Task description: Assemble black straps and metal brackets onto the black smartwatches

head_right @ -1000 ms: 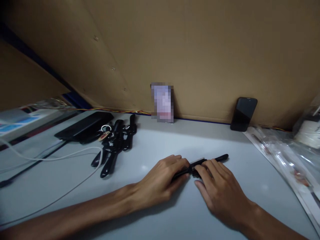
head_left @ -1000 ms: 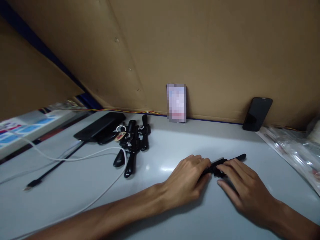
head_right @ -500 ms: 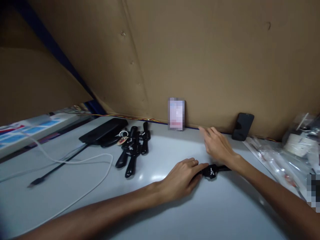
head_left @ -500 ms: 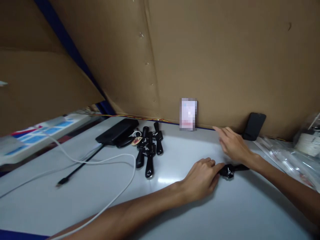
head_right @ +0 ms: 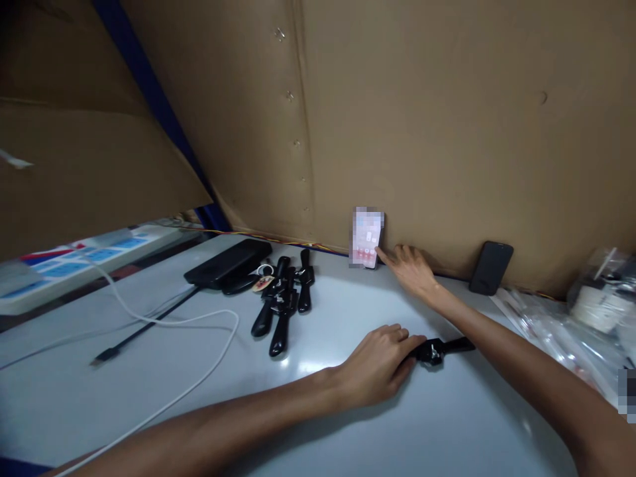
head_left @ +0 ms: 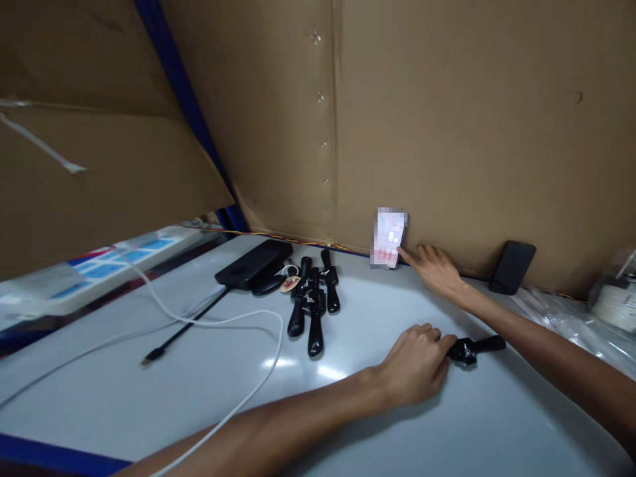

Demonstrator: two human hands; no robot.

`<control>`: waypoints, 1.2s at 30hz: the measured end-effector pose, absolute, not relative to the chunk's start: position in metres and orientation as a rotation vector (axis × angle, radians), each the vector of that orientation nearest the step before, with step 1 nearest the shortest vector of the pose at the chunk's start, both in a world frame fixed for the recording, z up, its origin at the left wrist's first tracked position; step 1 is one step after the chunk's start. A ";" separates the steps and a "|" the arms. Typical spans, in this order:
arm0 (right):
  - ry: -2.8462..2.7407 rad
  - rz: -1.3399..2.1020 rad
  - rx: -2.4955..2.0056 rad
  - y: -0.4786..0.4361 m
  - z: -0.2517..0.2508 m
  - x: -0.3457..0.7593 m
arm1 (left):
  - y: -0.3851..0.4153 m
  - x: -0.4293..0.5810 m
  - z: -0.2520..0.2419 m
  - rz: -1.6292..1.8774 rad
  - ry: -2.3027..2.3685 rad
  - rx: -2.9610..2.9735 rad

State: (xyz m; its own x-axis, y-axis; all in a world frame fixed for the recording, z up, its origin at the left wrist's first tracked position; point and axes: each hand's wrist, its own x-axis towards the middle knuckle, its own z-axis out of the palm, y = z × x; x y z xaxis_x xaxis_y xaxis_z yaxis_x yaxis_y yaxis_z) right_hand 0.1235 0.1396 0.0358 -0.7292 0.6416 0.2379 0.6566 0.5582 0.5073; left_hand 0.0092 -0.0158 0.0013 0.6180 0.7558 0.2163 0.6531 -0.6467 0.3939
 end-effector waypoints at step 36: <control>-2.317 0.042 -0.898 -0.017 -0.014 0.230 | -0.017 0.007 0.004 0.477 1.225 2.478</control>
